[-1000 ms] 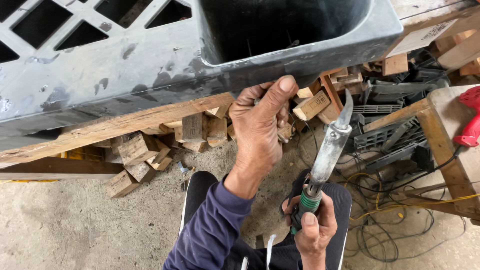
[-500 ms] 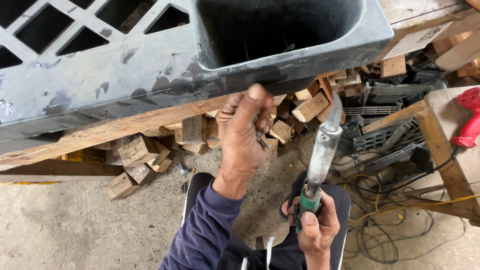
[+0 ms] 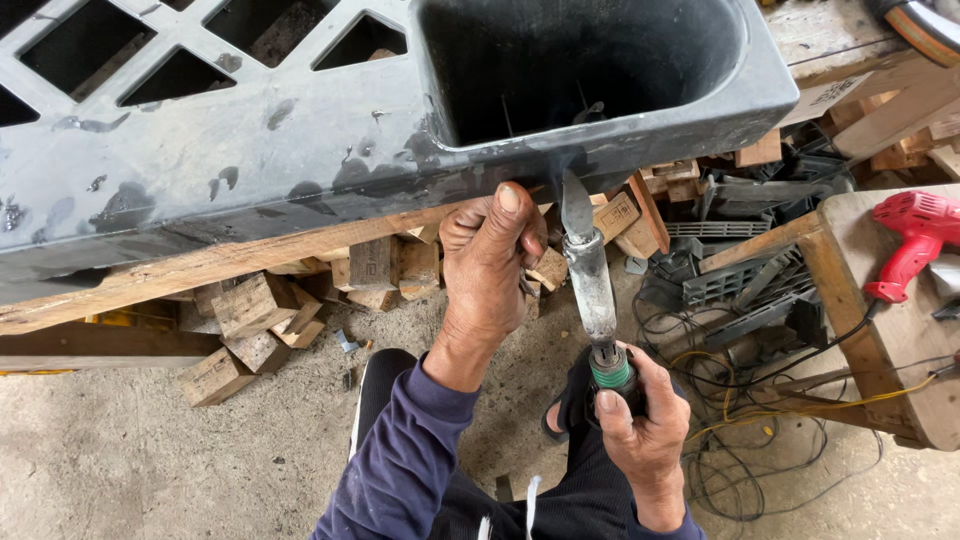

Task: The person uses a soldering iron to melt and smooth the edge of a large gray plastic crate, then uses pliers to trim excess material. The person works on the crate's edge, applying heat and removing material to repair or modify it.

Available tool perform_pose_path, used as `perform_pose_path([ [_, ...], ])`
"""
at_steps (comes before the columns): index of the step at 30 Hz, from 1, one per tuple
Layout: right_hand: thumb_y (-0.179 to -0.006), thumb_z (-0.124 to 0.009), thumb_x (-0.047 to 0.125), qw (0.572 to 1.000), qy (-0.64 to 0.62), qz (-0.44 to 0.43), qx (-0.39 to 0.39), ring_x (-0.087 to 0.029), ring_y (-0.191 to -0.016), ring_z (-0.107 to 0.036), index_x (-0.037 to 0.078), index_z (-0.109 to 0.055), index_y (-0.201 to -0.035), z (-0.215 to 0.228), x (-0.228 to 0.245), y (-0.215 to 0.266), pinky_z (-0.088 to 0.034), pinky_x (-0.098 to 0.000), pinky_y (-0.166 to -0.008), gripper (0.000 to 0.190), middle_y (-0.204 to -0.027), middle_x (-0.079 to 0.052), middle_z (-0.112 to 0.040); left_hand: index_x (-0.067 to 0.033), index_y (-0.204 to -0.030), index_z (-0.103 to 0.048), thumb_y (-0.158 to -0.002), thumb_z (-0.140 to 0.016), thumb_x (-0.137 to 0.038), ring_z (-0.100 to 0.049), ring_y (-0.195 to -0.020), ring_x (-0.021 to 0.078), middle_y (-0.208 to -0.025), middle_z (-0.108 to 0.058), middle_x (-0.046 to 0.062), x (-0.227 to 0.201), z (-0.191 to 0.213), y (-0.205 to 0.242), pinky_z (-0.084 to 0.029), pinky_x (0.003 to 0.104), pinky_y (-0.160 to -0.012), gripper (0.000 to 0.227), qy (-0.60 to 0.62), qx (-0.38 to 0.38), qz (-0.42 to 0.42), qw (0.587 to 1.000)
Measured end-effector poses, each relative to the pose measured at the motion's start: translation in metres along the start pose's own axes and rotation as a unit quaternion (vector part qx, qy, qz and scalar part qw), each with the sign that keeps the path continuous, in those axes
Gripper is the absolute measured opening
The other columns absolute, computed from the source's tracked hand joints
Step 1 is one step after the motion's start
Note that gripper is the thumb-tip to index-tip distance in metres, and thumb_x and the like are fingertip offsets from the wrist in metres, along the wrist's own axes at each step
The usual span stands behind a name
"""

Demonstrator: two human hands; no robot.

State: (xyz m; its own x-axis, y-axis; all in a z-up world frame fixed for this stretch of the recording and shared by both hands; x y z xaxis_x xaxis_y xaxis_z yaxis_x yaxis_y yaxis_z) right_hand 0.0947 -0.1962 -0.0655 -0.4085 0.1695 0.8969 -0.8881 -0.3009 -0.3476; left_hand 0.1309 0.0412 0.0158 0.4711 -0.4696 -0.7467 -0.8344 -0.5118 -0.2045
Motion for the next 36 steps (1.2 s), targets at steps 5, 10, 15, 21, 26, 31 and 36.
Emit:
perform_pose_path([
  [5,-0.099,-0.066,0.036,0.999,0.026,0.042,-0.007,-0.010,-0.083,-0.072,-0.002,-0.061,-0.129,0.002,0.004,-0.004,-0.059,-0.0232,-0.074,0.049,-0.098,-0.006,-0.074,-0.0098,-0.077,-0.069,-0.098,-0.075,-0.043,-0.049,-0.057,0.0061,-0.064,-0.060,-0.001,0.003,0.002,0.001,-0.038,0.023,-0.053,0.040,0.000,-0.011,0.006,1.000],
  [10,-0.100,-0.067,0.032,0.996,0.061,0.058,-0.014,-0.015,-0.089,-0.074,-0.003,-0.060,-0.130,0.004,0.009,-0.009,-0.060,-0.0263,-0.078,0.046,-0.102,-0.009,-0.075,-0.0095,-0.081,-0.072,-0.097,-0.077,-0.041,-0.051,-0.058,0.0067,-0.065,-0.060,-0.001,0.003,0.002,0.001,-0.039,0.023,-0.053,0.035,0.016,-0.023,0.010,1.000],
  [15,-0.103,-0.066,0.027,0.989,0.107,0.099,-0.027,-0.019,-0.091,-0.076,-0.003,-0.055,-0.135,0.008,0.019,-0.013,-0.060,-0.0295,-0.079,0.046,-0.103,-0.012,-0.075,-0.0099,-0.082,-0.072,-0.096,-0.077,-0.041,-0.051,-0.057,0.0064,-0.064,-0.060,-0.002,0.006,0.003,0.003,-0.040,0.023,-0.053,0.035,0.021,-0.027,0.015,0.999],
  [21,-0.102,-0.065,0.026,0.986,0.147,0.073,-0.015,-0.018,-0.079,-0.075,-0.002,-0.052,-0.138,0.011,0.024,-0.019,-0.058,-0.0285,-0.068,0.047,-0.095,-0.012,-0.075,-0.0098,-0.079,-0.070,-0.097,-0.076,-0.041,-0.051,-0.056,0.0067,-0.065,-0.060,-0.001,-0.004,-0.003,0.003,-0.039,0.022,-0.051,0.037,-0.006,-0.032,0.016,0.999],
  [26,-0.103,-0.063,0.029,0.989,0.137,0.063,-0.013,-0.016,-0.077,-0.073,0.001,-0.053,-0.139,0.012,0.033,-0.015,-0.057,-0.0285,-0.069,0.047,-0.093,-0.009,-0.074,-0.0096,-0.093,-0.073,-0.095,-0.068,-0.042,-0.048,-0.051,0.0055,-0.069,-0.064,-0.002,-0.068,-0.008,0.043,-0.039,0.021,-0.043,0.033,-0.440,-0.104,-0.092,0.887],
  [31,-0.099,-0.065,0.030,0.988,0.147,0.032,-0.029,-0.014,-0.069,-0.070,0.003,-0.057,-0.136,0.004,0.026,-0.010,-0.053,-0.0287,-0.061,0.047,-0.085,-0.008,-0.071,-0.0080,-0.108,-0.072,-0.101,-0.081,-0.021,-0.051,-0.080,0.0126,-0.094,-0.055,0.002,-0.154,-0.050,0.052,-0.044,0.025,-0.061,0.018,-0.646,0.032,-0.459,0.609],
  [36,-0.099,-0.065,0.032,0.993,0.110,0.016,-0.043,-0.011,-0.070,-0.068,0.004,-0.057,-0.137,-0.005,0.019,-0.003,-0.054,-0.0265,-0.062,0.047,-0.085,-0.005,-0.070,-0.0099,-0.109,-0.078,-0.087,-0.083,-0.044,-0.051,-0.086,0.0177,-0.096,-0.056,0.004,-0.185,-0.072,-0.034,-0.046,0.030,-0.067,0.041,-0.778,0.249,-0.263,0.514],
])
Point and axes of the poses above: each hand's wrist, its own y-axis away from the middle knuckle, its own z-axis out of the back of the hand, x = y × z, the point moved 6 cm from there along -y, towards the middle knuckle
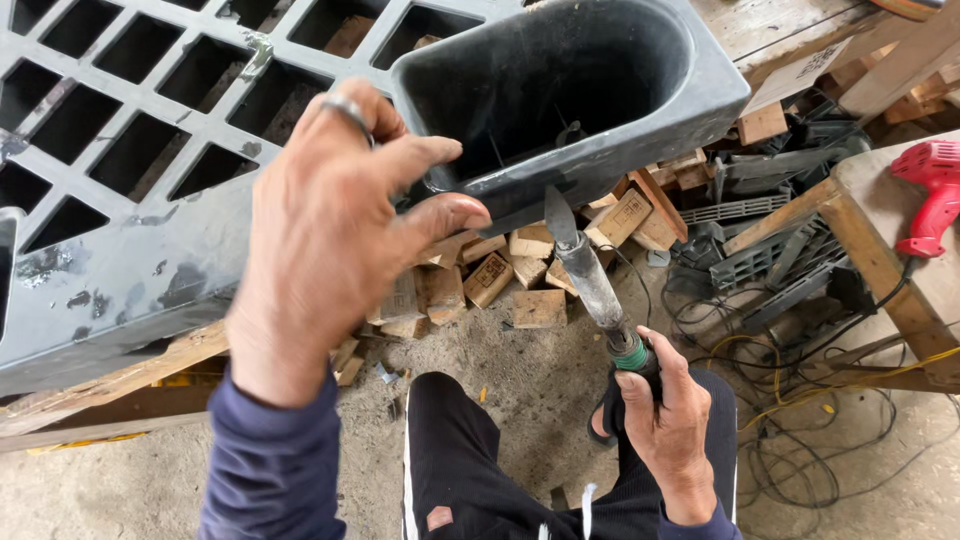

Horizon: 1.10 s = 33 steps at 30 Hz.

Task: The person uses a soldering iron to melt and smooth the edge of a large gray plastic crate, then uses pliers to trim excess material. The person works on the crate's edge, applying heat and removing material to repair or modify it.

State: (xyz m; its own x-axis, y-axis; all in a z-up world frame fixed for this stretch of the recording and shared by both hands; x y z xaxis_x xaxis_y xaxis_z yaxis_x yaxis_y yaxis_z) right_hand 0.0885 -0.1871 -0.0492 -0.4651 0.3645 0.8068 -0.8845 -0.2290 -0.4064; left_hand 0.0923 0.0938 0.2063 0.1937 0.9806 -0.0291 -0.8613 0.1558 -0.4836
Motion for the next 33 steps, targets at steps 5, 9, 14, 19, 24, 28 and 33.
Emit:
perform_pose_path([
  [5,-0.099,-0.067,0.027,1.000,-0.013,-0.019,-0.007,-0.011,-0.072,-0.065,0.004,-0.059,-0.137,-0.004,0.002,-0.003,-0.053,-0.0263,-0.067,0.045,-0.088,-0.005,-0.069,-0.0188,-0.098,-0.084,-0.063,-0.087,-0.063,-0.054,-0.086,0.0169,-0.090,-0.057,0.000,0.014,-0.009,-0.020,-0.047,0.034,-0.070,0.057,0.069,0.022,-0.014,0.997],
  [9,-0.099,-0.065,0.020,1.000,-0.019,-0.014,-0.006,-0.012,-0.078,-0.064,0.003,-0.059,-0.137,-0.002,0.008,-0.002,-0.052,-0.0260,-0.073,0.042,-0.093,-0.007,-0.068,-0.0125,-0.096,-0.080,-0.068,-0.086,-0.059,-0.055,-0.084,0.0169,-0.093,-0.060,0.002,0.016,-0.012,-0.001,-0.047,0.031,-0.067,0.055,0.039,-0.040,-0.020,0.998],
  [14,-0.098,-0.065,0.016,0.996,-0.068,-0.055,0.011,-0.011,-0.071,-0.060,0.002,-0.058,-0.136,-0.006,0.006,-0.003,-0.050,-0.0244,-0.068,0.041,-0.082,-0.003,-0.065,-0.0107,-0.092,-0.071,-0.099,-0.082,-0.022,-0.054,-0.066,0.0073,-0.085,-0.066,-0.004,-0.027,-0.024,0.056,-0.044,0.024,-0.059,0.017,0.177,-0.262,0.113,0.942],
  [19,-0.098,-0.063,0.017,0.993,-0.089,-0.068,0.034,-0.008,-0.069,-0.059,0.002,-0.057,-0.137,-0.004,0.006,-0.001,-0.050,-0.0234,-0.065,0.042,-0.085,-0.002,-0.068,-0.0007,-0.116,-0.064,-0.100,-0.078,-0.018,-0.060,-0.077,0.0144,-0.100,-0.063,0.009,-0.055,-0.113,0.101,-0.050,0.024,-0.061,0.028,0.271,-0.302,0.296,0.865],
  [24,-0.100,-0.062,0.020,0.994,-0.079,-0.057,0.057,-0.007,-0.074,-0.060,0.001,-0.057,-0.138,0.008,0.002,-0.009,-0.051,-0.0232,-0.067,0.043,-0.090,-0.002,-0.071,0.0095,-0.142,-0.041,-0.084,-0.084,-0.036,-0.062,-0.083,0.0257,-0.118,-0.052,0.027,-0.033,-0.166,0.079,-0.057,0.028,-0.061,0.086,0.154,-0.271,0.269,0.911],
  [28,-0.099,-0.063,0.022,0.991,-0.085,-0.071,0.072,-0.007,-0.070,-0.060,0.002,-0.058,-0.138,0.009,-0.004,-0.011,-0.050,-0.0238,-0.063,0.044,-0.085,-0.003,-0.070,0.0013,-0.135,-0.047,-0.091,-0.083,-0.041,-0.062,-0.070,0.0199,-0.112,-0.061,0.018,0.000,-0.210,0.074,-0.056,0.031,-0.053,0.071,0.101,-0.069,0.369,0.921],
  [33,-0.096,-0.064,0.022,0.989,-0.078,-0.101,0.078,-0.009,-0.067,-0.062,0.003,-0.059,-0.137,0.005,-0.006,-0.012,-0.052,-0.0246,-0.062,0.045,-0.081,-0.002,-0.071,-0.0010,-0.125,-0.050,-0.086,-0.087,-0.039,-0.059,-0.070,0.0164,-0.097,-0.063,0.012,0.000,-0.206,0.076,-0.054,0.028,-0.052,0.066,0.121,-0.183,0.334,0.917],
])
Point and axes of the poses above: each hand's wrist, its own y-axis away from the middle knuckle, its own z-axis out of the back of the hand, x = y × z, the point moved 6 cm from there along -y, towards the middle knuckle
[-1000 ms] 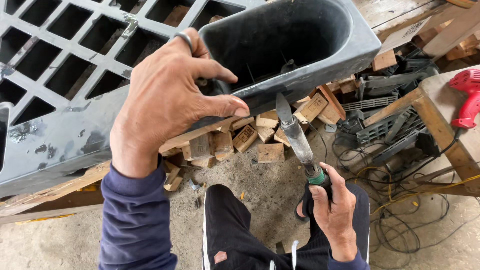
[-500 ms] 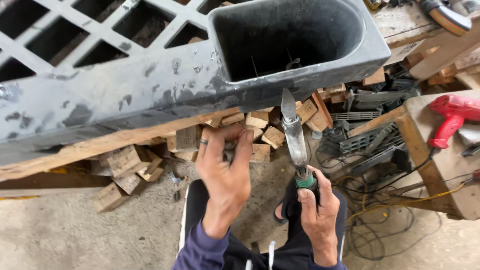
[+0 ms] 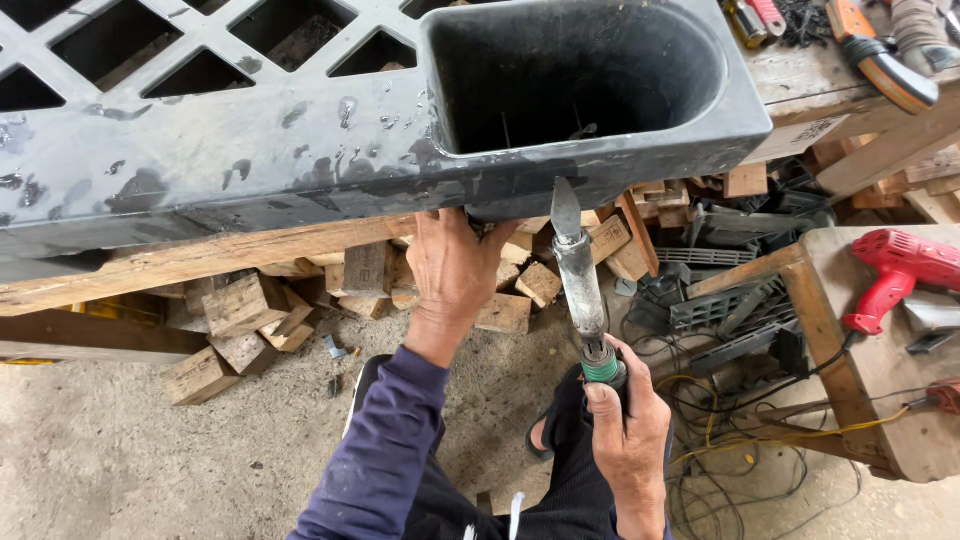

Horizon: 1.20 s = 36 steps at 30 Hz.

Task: The person uses a soldering iron to melt and smooth the edge of a large gray plastic crate, then uses pliers to trim excess material. The person works on the crate's edge, applying heat and removing material to repair or modify it.

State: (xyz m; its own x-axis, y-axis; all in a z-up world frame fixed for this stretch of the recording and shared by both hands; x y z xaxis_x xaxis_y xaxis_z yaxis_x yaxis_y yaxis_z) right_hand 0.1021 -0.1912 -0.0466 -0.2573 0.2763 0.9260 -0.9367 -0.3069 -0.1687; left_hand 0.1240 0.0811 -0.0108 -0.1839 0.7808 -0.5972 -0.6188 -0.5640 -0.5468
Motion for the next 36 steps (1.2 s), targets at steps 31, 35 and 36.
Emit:
perform_pose_path([
  [31,-0.098,-0.070,0.023,0.995,-0.019,0.089,-0.044,-0.013,-0.092,-0.072,-0.004,-0.065,-0.128,0.010,0.004,0.006,-0.057,-0.0256,-0.085,0.041,-0.105,-0.008,-0.077,-0.0116,-0.099,-0.066,-0.100,-0.076,-0.029,-0.055,-0.064,0.0047,-0.091,-0.075,0.005,-0.060,0.039,0.008,-0.046,0.021,-0.057,0.020,0.611,-0.128,0.148,0.767],
  [35,-0.095,-0.071,0.023,0.994,0.026,0.086,-0.054,-0.012,-0.086,-0.071,-0.003,-0.065,-0.128,0.013,0.000,0.002,-0.056,-0.0252,-0.079,0.042,-0.101,-0.009,-0.076,-0.0083,-0.093,-0.072,-0.102,-0.078,-0.029,-0.054,-0.065,0.0067,-0.092,-0.077,0.007,-0.063,0.040,0.008,-0.043,0.023,-0.057,0.023,0.663,-0.116,0.175,0.719],
  [36,-0.094,-0.071,0.023,0.994,0.040,0.088,-0.058,-0.012,-0.084,-0.071,-0.003,-0.065,-0.128,0.013,0.000,0.001,-0.056,-0.0250,-0.077,0.043,-0.099,-0.008,-0.076,-0.0085,-0.092,-0.073,-0.101,-0.078,-0.029,-0.054,-0.065,0.0066,-0.092,-0.077,0.007,-0.063,0.040,0.006,-0.043,0.023,-0.057,0.023,0.661,-0.110,0.181,0.720],
])
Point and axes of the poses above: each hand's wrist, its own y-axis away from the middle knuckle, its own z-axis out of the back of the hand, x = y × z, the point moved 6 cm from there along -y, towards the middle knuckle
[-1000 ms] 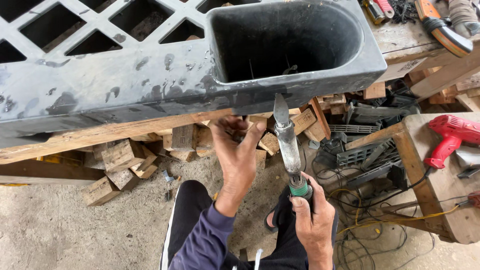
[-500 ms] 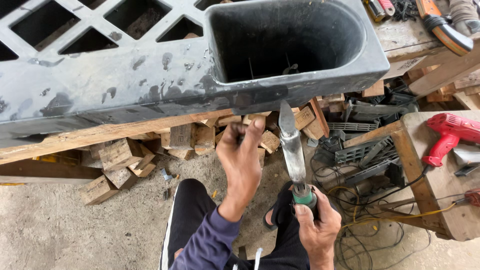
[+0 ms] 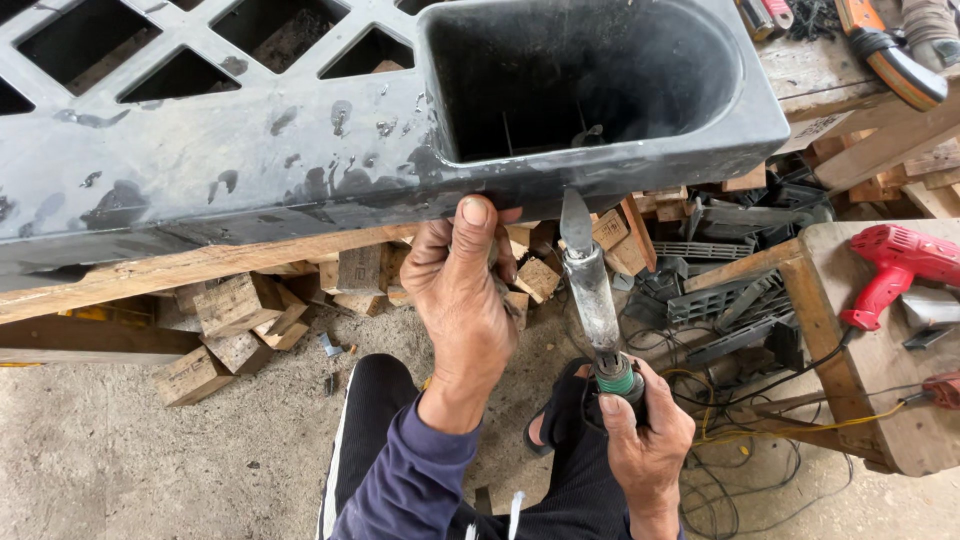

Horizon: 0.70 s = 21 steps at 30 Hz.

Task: The person uses a soldering iron to melt and smooth the edge of a large gray plastic crate, then uses pliers to trim excess material. The person works on the crate's edge, applying heat and removing material to repair or modify it.

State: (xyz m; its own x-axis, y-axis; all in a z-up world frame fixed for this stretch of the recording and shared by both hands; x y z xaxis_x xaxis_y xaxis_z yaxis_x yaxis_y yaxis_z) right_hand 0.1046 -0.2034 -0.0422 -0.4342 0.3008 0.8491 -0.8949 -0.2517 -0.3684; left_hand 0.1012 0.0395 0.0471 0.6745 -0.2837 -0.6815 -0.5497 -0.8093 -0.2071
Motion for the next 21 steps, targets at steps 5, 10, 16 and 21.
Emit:
perform_pose_path([
  [5,-0.097,-0.070,0.021,0.999,0.024,0.036,-0.003,-0.014,-0.087,-0.072,-0.004,-0.063,-0.129,0.004,0.008,-0.004,-0.056,-0.0256,-0.080,0.041,-0.104,-0.012,-0.074,-0.0096,-0.089,-0.072,-0.098,-0.078,-0.028,-0.053,-0.060,0.0064,-0.089,-0.076,0.005,-0.001,0.000,0.001,-0.041,0.022,-0.050,0.021,0.024,-0.020,0.036,0.999],
  [10,-0.098,-0.068,0.020,0.998,0.046,0.040,0.011,-0.015,-0.082,-0.071,-0.003,-0.061,-0.133,0.007,0.011,-0.008,-0.055,-0.0264,-0.077,0.043,-0.100,-0.011,-0.074,-0.0077,-0.091,-0.073,-0.098,-0.075,-0.032,-0.058,-0.068,0.0084,-0.087,-0.074,0.003,0.001,0.003,0.008,-0.045,0.023,-0.052,0.025,0.065,-0.061,0.052,0.995],
  [16,-0.098,-0.066,0.023,0.999,0.038,-0.022,0.030,-0.011,-0.070,-0.067,0.001,-0.060,-0.137,0.002,-0.002,-0.007,-0.053,-0.0256,-0.064,0.046,-0.084,-0.006,-0.073,-0.0103,-0.094,-0.072,-0.100,-0.075,-0.030,-0.056,-0.068,0.0082,-0.092,-0.075,0.005,0.008,0.006,0.001,-0.046,0.022,-0.054,0.021,0.131,-0.009,0.028,0.991],
  [21,-0.101,-0.064,0.025,0.999,0.038,-0.002,0.022,-0.011,-0.078,-0.070,0.002,-0.059,-0.138,-0.002,0.001,-0.008,-0.055,-0.0254,-0.069,0.044,-0.091,-0.007,-0.073,-0.0062,-0.096,-0.074,-0.102,-0.074,-0.032,-0.054,-0.067,0.0073,-0.092,-0.074,0.004,0.014,0.016,-0.003,-0.045,0.023,-0.053,0.027,0.107,0.018,0.038,0.993],
])
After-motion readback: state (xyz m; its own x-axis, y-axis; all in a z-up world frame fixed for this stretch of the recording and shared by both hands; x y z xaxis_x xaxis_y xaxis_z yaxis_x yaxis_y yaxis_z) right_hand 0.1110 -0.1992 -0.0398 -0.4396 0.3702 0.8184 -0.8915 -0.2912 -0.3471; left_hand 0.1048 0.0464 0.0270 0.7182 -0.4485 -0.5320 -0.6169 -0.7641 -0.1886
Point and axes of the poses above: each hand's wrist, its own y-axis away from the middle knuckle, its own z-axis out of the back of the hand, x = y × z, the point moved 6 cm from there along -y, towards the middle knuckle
